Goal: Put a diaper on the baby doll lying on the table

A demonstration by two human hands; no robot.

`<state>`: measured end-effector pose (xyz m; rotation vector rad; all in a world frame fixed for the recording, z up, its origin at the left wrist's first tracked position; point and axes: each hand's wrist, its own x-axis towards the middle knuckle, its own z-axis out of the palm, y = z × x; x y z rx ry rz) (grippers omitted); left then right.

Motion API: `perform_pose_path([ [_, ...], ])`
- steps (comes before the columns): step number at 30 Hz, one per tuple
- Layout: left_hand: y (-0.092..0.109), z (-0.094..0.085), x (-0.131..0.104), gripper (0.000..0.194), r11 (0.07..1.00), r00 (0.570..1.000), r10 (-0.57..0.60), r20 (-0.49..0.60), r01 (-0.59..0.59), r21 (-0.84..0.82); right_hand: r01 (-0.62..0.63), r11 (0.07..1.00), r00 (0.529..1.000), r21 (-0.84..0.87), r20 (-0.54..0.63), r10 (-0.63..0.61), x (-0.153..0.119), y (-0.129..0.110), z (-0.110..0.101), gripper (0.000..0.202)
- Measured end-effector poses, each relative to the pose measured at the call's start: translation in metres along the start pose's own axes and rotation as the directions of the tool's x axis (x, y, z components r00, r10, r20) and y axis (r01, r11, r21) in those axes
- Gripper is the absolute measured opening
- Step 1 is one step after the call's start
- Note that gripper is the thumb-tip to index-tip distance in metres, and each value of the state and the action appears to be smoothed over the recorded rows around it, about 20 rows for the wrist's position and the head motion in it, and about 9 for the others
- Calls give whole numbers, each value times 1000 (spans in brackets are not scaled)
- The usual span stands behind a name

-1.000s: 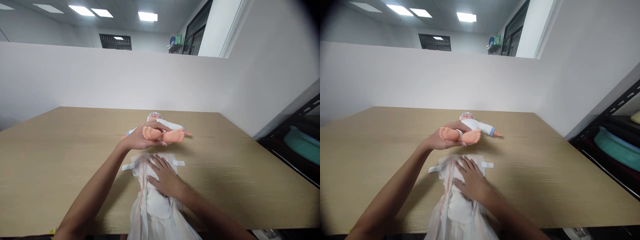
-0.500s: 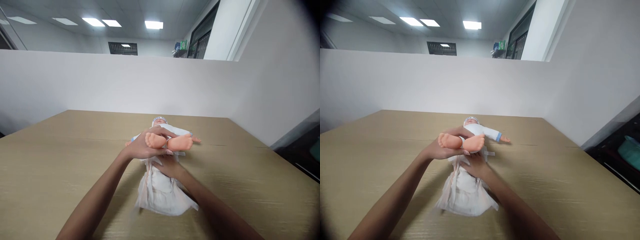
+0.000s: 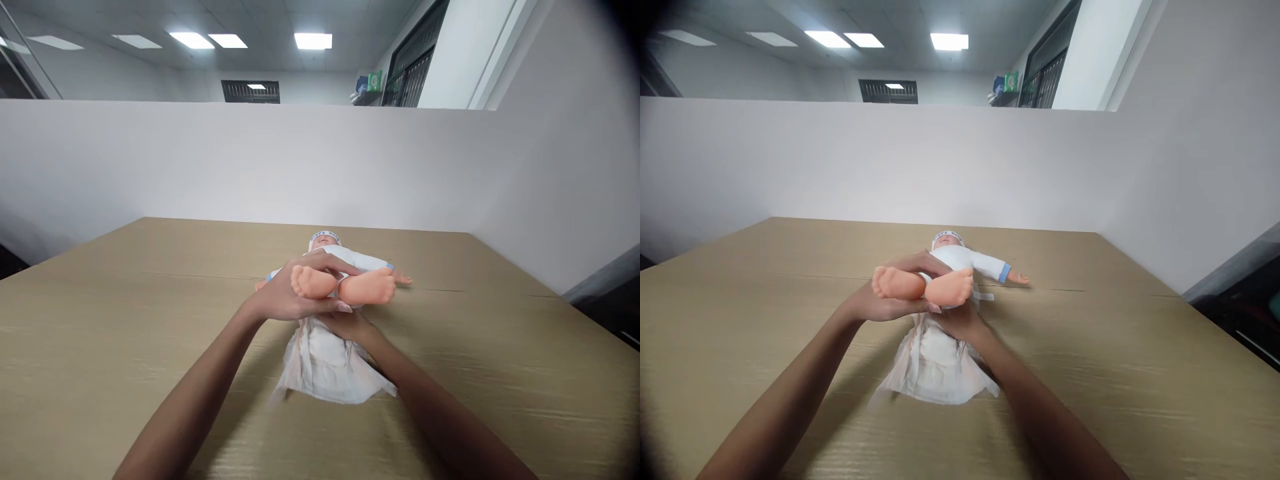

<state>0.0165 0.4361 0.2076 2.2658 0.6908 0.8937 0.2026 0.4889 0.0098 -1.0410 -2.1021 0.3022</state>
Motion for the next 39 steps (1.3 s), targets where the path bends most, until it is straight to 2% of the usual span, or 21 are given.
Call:
perform_pose_path([
  [5,-1,0,-2,33,1000,1000,21,5,-21,7,11,1000,999,3,51,-11,-21,-19,-28,29],
  [8,-2,2,-6,39,999,1000,12,7,-12,52,75,997,991,19,106,-77,-51,-27,-55,30],
  [11,-1,6,-10,40,996,999,9,33,-12,84,133,991,984,-13,122,-130,-85,-23,-78,25],
  [14,1,13,-15,37,997,998,45,48,-49,67,128,991,990,-27,-54,-129,-105,-15,-89,20],
  [17,3,22,-23,35,993,991,107,79,-111,43,110,994,954,10,-282,-102,-107,-15,-90,32],
  [19,2,29,-31,33,990,986,128,110,-134,48,142,988,930,63,-351,-112,-103,-23,-87,41],
  [21,2,37,-38,31,987,981,150,124,-157,45,194,973,921,124,-365,-137,-99,-34,-83,50],
  [24,2,47,-51,33,984,974,174,142,-179,22,219,965,934,144,-318,-165,-95,-48,-79,57],
  [26,2,52,-59,34,988,979,144,141,-150,29,219,970,950,111,-250,-186,-94,-52,-80,53],
  [30,-1,53,-77,36,996,997,76,20,-77,52,328,944,939,27,-120,-323,-91,-46,-93,42],
  [32,-6,50,-88,36,994,998,63,9,-63,93,347,938,935,-9,-71,-347,-91,-40,-103,42],
  [36,-22,40,-117,39,961,989,88,119,-116,253,333,942,943,-38,25,-332,-98,-25,-118,42],
  [39,-38,36,-140,51,922,980,76,185,-140,362,384,921,922,-63,76,-380,-107,-14,-116,41],
])
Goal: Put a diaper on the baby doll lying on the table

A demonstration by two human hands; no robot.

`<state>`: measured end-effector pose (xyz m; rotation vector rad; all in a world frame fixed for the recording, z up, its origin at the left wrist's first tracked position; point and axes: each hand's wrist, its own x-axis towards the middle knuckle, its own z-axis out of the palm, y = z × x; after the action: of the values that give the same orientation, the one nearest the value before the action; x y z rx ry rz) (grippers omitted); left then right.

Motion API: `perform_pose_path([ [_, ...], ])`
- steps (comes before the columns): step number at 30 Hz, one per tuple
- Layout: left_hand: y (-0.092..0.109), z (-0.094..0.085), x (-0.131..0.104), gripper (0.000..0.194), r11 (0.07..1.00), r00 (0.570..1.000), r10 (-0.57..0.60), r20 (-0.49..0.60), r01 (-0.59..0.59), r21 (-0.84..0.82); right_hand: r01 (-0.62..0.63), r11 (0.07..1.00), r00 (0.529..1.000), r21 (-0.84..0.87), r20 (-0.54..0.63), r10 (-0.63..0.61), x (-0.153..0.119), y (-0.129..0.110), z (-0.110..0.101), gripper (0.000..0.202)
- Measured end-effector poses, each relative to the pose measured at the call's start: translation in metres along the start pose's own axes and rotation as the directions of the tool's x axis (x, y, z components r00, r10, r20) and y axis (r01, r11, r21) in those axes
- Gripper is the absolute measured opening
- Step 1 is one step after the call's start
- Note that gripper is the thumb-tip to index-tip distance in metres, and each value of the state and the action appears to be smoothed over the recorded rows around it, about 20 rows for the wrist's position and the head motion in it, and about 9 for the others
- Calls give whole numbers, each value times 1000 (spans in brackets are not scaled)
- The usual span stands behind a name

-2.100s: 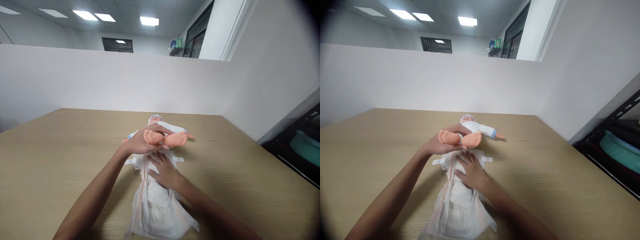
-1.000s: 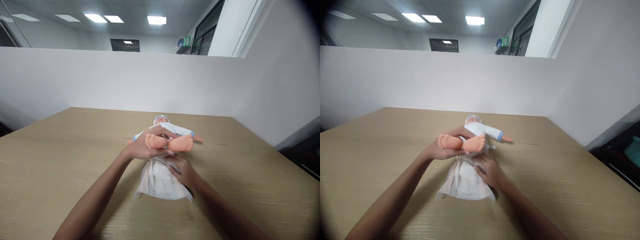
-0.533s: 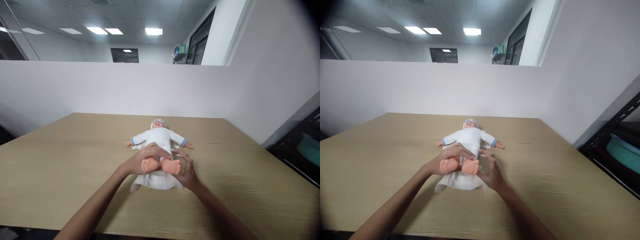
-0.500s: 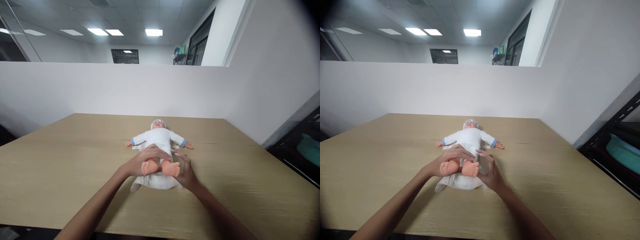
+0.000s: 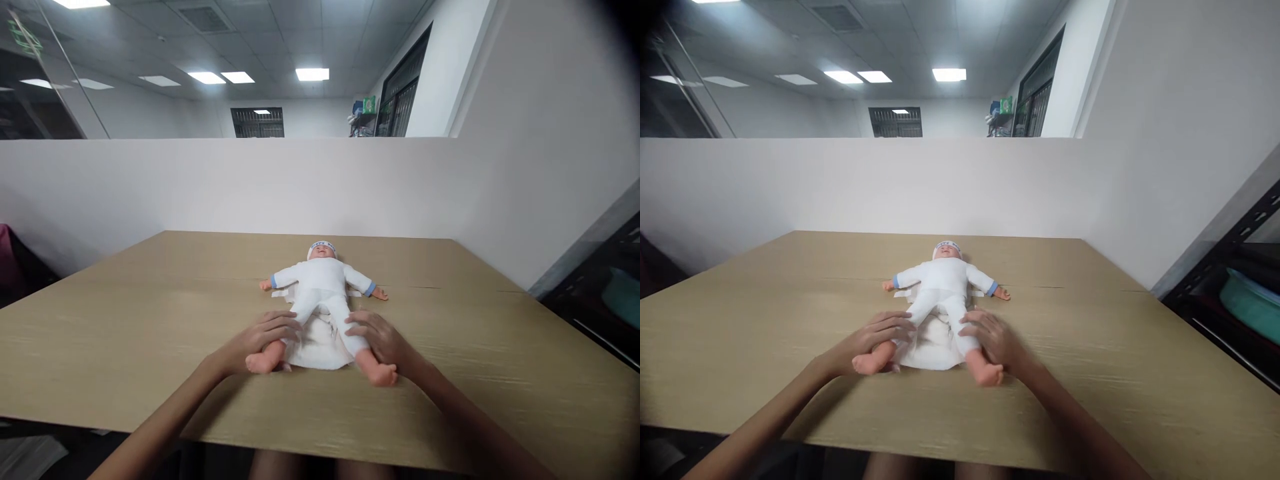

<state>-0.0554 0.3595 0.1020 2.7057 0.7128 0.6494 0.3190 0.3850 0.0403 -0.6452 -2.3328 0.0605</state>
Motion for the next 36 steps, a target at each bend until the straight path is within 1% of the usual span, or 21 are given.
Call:
perform_pose_path([
  [4,-10,10,-20,69,1000,997,1,74,-3,22,40,999,998,-32,42,-39,-13,5,11,49],
  [6,-12,14,-24,77,1000,993,8,120,-12,25,32,999,998,-36,56,-30,-16,5,13,51],
  [9,-11,19,-26,86,999,989,24,144,-28,19,16,999,996,-45,88,-12,-16,2,9,52],
  [13,-9,20,-27,88,1000,987,3,159,-3,2,2,1000,990,-28,144,2,-13,-3,0,51],
  [16,-5,19,-27,86,1000,984,-10,179,15,-27,-45,998,981,37,192,37,-8,-9,-10,49],
  [19,4,20,-25,81,996,987,-41,157,53,-75,-170,982,958,80,246,146,-2,-26,-20,40],
  [21,13,25,-23,75,991,988,-101,114,110,-78,-263,964,930,49,279,239,1,-42,-24,32],
  [23,24,34,-20,61,983,982,-178,57,180,-40,-304,952,913,-15,281,296,2,-59,-22,41],
  [25,33,44,-15,43,970,970,-243,-8,243,19,-309,948,911,-80,261,319,1,-74,-15,49],
  [27,39,54,-9,30,953,955,-289,-69,294,74,-327,935,905,-140,237,352,1,-86,-6,48],
  [30,40,59,-1,20,935,940,-322,-115,335,121,-396,895,883,-203,182,432,5,-96,7,39],
  [33,35,53,7,9,929,934,-344,-100,354,105,-452,864,863,-222,135,486,13,-98,15,32],
  [36,27,43,11,15,930,928,-364,-84,367,31,-475,858,860,-195,101,499,23,-91,15,24],
])
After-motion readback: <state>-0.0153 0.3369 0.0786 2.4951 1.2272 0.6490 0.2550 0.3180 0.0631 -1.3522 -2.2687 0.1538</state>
